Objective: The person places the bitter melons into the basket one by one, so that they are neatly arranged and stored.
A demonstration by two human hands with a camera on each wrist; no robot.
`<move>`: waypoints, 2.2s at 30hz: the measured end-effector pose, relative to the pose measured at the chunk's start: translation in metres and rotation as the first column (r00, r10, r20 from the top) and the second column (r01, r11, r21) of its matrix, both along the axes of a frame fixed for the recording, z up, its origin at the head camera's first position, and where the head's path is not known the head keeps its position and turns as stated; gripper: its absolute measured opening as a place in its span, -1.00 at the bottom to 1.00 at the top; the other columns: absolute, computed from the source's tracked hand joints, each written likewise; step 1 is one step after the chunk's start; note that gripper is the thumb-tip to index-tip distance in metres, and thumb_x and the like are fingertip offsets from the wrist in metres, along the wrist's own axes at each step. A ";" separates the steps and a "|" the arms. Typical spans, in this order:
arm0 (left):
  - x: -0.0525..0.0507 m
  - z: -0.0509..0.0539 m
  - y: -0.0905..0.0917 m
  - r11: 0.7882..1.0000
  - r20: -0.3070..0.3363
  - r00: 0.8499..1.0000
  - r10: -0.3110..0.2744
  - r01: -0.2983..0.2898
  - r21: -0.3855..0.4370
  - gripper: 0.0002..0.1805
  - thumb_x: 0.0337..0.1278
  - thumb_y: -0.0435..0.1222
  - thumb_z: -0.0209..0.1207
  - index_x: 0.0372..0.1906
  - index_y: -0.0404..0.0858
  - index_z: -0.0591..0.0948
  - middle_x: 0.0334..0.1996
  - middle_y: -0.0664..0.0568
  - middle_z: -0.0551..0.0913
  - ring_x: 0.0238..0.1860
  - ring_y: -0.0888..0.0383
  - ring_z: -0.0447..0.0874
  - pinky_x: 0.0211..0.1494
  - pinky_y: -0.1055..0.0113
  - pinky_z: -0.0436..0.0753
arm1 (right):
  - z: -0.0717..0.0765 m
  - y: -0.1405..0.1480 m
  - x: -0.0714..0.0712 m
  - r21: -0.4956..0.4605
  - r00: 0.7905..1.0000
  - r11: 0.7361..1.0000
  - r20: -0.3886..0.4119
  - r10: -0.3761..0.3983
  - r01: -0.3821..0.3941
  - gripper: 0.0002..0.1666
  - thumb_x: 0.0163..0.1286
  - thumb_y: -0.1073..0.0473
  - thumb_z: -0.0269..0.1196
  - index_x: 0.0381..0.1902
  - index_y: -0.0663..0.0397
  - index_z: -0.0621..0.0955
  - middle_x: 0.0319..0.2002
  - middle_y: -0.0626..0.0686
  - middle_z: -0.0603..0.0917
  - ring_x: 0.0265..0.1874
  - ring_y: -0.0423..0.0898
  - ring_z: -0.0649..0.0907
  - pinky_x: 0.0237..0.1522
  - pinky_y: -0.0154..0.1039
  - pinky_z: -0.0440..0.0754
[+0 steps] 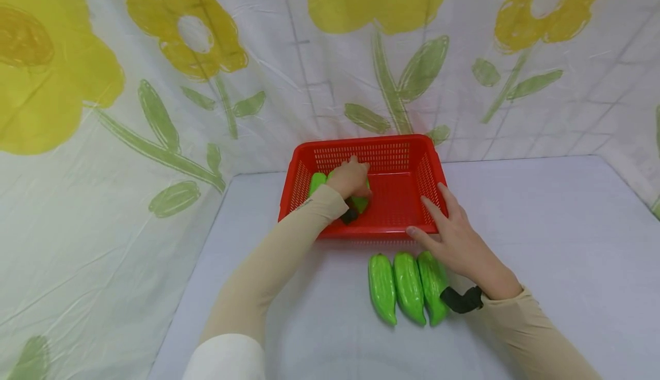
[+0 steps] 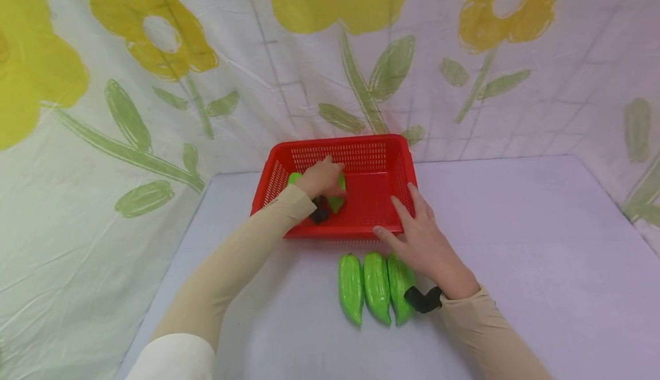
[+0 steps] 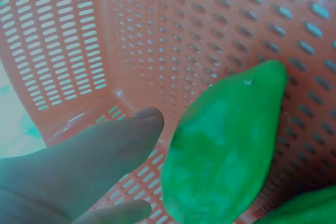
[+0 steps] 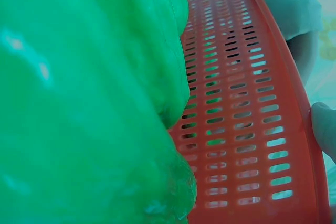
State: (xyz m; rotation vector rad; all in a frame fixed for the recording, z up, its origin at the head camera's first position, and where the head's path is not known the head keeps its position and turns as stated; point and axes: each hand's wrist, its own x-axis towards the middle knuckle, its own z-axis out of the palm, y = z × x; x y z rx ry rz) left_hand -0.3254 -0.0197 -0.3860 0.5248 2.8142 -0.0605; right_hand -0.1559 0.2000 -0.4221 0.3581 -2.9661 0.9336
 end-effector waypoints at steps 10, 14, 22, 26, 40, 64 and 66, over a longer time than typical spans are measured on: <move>0.006 0.010 0.004 1.000 -0.003 1.000 -0.020 0.020 0.022 -0.16 0.27 0.05 0.36 0.57 -0.08 0.36 0.51 -0.23 0.29 0.43 -0.20 0.42 0.37 -0.05 0.58 | 0.000 0.000 0.001 0.002 1.000 1.000 0.020 0.001 -0.001 0.10 0.48 -0.38 0.19 0.64 0.25 0.16 0.69 0.25 -0.27 0.55 0.48 0.04 0.19 0.51 0.49; 0.007 0.014 0.005 0.999 0.008 1.000 -0.021 0.020 0.028 -0.16 0.27 0.04 0.36 0.58 -0.07 0.35 0.51 -0.23 0.29 0.43 -0.21 0.42 0.39 -0.07 0.57 | 0.000 0.000 0.001 0.004 1.000 1.000 0.022 -0.001 0.001 0.11 0.48 -0.39 0.18 0.64 0.25 0.16 0.69 0.25 -0.27 0.56 0.47 0.04 0.20 0.52 0.48; 0.010 0.027 0.004 0.998 0.038 0.999 -0.021 0.018 0.062 -0.11 0.30 0.06 0.35 0.63 -0.07 0.27 0.61 -0.23 0.14 0.53 -0.23 0.31 0.43 -0.09 0.53 | -0.001 -0.001 0.000 0.005 1.000 1.000 0.014 0.005 -0.005 0.10 0.48 -0.38 0.18 0.63 0.25 0.16 0.69 0.25 -0.26 0.55 0.48 0.05 0.20 0.52 0.48; 0.011 0.035 0.004 0.995 0.053 0.998 -0.040 0.035 0.090 -0.09 0.33 0.09 0.32 0.65 -0.08 0.22 0.63 -0.23 0.08 0.56 -0.22 0.25 0.42 -0.07 0.54 | -0.001 0.000 0.001 0.002 1.000 1.000 0.007 0.003 -0.003 0.09 0.49 -0.38 0.18 0.63 0.26 0.17 0.69 0.25 -0.27 0.55 0.49 0.05 0.19 0.52 0.49; 0.044 0.069 0.010 0.987 -0.033 0.995 -0.096 0.099 0.124 -0.08 0.31 0.13 0.31 0.65 -0.04 0.22 0.57 -0.17 0.22 0.45 -0.13 0.43 0.30 -0.01 0.66 | -0.002 0.001 0.001 0.002 1.000 1.000 0.001 0.004 -0.004 0.08 0.48 -0.35 0.21 0.62 0.27 0.19 0.69 0.25 -0.26 0.54 0.49 0.06 0.20 0.53 0.47; 0.122 0.090 0.004 0.953 -0.202 0.960 -0.192 0.232 0.197 -0.12 0.29 0.16 0.31 0.61 -0.03 0.30 0.54 -0.15 0.30 0.40 -0.13 0.50 0.08 -0.03 0.77 | -0.002 0.000 0.003 0.000 1.000 1.000 -0.017 0.014 -0.014 0.05 0.48 -0.26 0.26 0.60 0.32 0.20 0.67 0.31 -0.22 0.52 0.51 0.07 0.13 0.49 0.55; 0.129 0.090 0.003 0.950 -0.209 0.958 -0.195 0.238 0.204 -0.13 0.28 0.16 0.31 0.60 -0.03 0.32 0.54 -0.15 0.30 0.38 -0.13 0.51 0.03 -0.01 0.79 | -0.002 0.000 0.002 -0.001 1.000 1.000 -0.016 0.016 -0.016 0.05 0.48 -0.25 0.26 0.61 0.32 0.20 0.67 0.31 -0.23 0.53 0.51 0.07 0.13 0.50 0.55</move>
